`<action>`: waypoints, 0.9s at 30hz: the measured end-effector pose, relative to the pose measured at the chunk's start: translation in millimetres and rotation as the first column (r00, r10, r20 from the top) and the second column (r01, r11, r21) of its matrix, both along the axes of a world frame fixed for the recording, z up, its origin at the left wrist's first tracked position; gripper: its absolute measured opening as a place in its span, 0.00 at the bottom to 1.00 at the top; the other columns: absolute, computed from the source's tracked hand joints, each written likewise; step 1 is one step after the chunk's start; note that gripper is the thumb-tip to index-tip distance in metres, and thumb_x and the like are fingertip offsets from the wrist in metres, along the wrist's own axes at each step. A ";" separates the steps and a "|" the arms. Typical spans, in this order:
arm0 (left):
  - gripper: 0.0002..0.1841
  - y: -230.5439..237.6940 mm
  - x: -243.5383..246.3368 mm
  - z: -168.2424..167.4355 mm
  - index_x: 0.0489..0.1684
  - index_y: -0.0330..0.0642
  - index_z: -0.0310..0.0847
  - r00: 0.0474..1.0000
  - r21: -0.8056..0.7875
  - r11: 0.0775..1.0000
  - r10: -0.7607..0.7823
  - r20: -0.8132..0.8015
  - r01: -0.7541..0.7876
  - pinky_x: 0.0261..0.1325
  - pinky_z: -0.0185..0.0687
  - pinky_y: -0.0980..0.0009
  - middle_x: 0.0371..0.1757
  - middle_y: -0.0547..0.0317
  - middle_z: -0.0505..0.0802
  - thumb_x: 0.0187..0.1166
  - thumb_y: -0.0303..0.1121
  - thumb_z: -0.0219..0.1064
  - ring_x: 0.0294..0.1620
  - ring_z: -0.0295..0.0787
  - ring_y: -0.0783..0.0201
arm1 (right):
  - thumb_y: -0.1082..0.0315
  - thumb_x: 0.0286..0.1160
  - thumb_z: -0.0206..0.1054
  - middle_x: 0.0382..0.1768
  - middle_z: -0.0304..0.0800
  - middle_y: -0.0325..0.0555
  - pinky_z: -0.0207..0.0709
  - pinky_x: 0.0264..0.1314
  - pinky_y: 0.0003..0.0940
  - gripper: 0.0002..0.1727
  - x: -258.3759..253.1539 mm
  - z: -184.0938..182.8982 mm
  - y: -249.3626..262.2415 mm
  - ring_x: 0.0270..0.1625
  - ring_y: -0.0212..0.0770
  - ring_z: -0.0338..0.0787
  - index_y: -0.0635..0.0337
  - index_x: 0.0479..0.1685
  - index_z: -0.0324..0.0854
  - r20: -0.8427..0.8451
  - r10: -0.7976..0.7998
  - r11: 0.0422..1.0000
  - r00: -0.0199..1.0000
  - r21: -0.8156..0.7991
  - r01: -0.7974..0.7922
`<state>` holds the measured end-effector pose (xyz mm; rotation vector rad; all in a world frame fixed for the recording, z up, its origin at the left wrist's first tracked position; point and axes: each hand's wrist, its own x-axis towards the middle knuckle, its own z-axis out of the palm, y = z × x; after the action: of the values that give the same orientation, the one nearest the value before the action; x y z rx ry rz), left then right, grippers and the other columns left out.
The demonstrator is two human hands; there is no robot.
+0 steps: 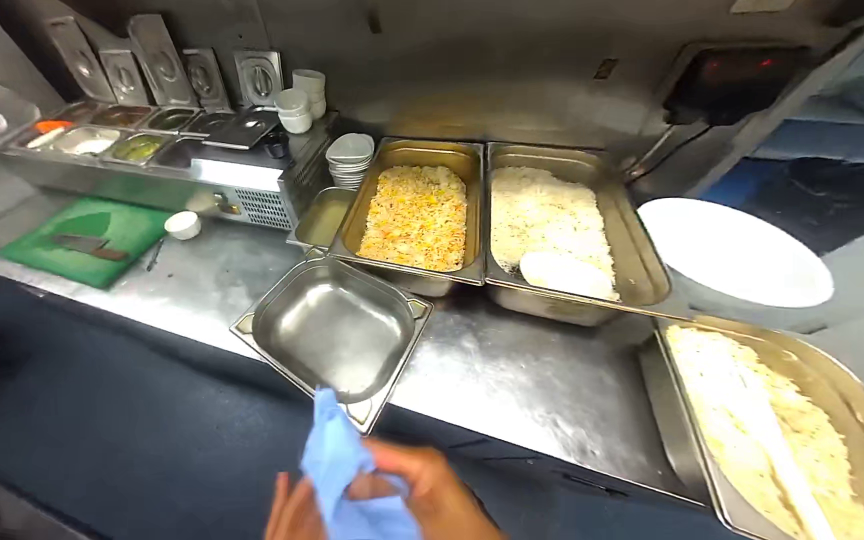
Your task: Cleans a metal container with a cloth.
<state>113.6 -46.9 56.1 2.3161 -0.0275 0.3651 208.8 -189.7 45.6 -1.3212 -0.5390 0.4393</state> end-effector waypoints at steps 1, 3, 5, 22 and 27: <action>0.19 11.0 7.7 3.3 0.63 0.23 0.83 0.989 -0.042 0.992 -0.120 -0.090 0.117 0.83 0.61 0.33 0.68 0.31 0.88 0.86 0.31 0.59 0.75 0.82 0.36 | 0.78 0.77 0.65 0.49 0.96 0.49 0.85 0.65 0.28 0.10 16.3 -11.1 -9.5 0.55 0.28 0.92 0.74 0.49 0.89 0.065 -0.066 0.998 0.996 -0.012 0.067; 0.23 52.8 25.1 -3.7 0.72 0.25 0.77 0.991 -0.154 0.987 -0.064 -0.116 0.046 0.85 0.67 0.45 0.76 0.32 0.81 0.87 0.36 0.60 0.82 0.76 0.44 | 0.69 0.78 0.70 0.50 0.96 0.45 0.86 0.64 0.28 0.13 58.1 -33.1 -19.5 0.56 0.28 0.93 0.68 0.54 0.89 0.300 -0.182 0.967 0.936 -0.118 0.225; 0.31 105.2 51.0 -28.3 0.78 0.25 0.70 0.960 -0.161 0.947 0.267 -0.089 -0.278 0.79 0.76 0.48 0.79 0.31 0.78 0.86 0.44 0.62 0.81 0.76 0.45 | 0.59 0.80 0.68 0.48 0.94 0.45 0.87 0.60 0.33 0.20 99.7 -41.6 -7.9 0.53 0.32 0.93 0.65 0.62 0.83 0.469 -0.201 0.883 0.860 -0.295 0.366; 0.24 255.1 298.7 -138.6 0.85 0.41 0.64 0.688 0.261 0.950 0.077 -0.722 0.168 0.65 0.79 0.39 0.56 0.34 0.90 0.95 0.42 0.46 0.60 0.89 0.35 | 0.81 0.85 0.49 0.90 0.54 0.71 0.38 0.94 0.62 0.26 187.5 -170.4 213.7 0.94 0.66 0.51 0.76 0.82 0.65 0.075 0.740 0.360 0.668 -0.884 -0.299; 0.25 269.2 289.0 -136.0 0.87 0.41 0.61 0.710 0.240 0.949 0.024 -0.704 0.206 0.64 0.80 0.39 0.55 0.32 0.91 0.95 0.39 0.46 0.57 0.90 0.33 | 0.75 0.85 0.58 0.55 0.89 0.62 0.79 0.67 0.58 0.12 216.3 -150.1 169.3 0.62 0.63 0.88 0.67 0.53 0.86 0.154 0.898 0.305 0.413 -0.894 -0.330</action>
<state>402.5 222.3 -79.9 2.5990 0.1907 -0.6447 425.1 -20.4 -104.5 -2.0725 -1.7539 1.0216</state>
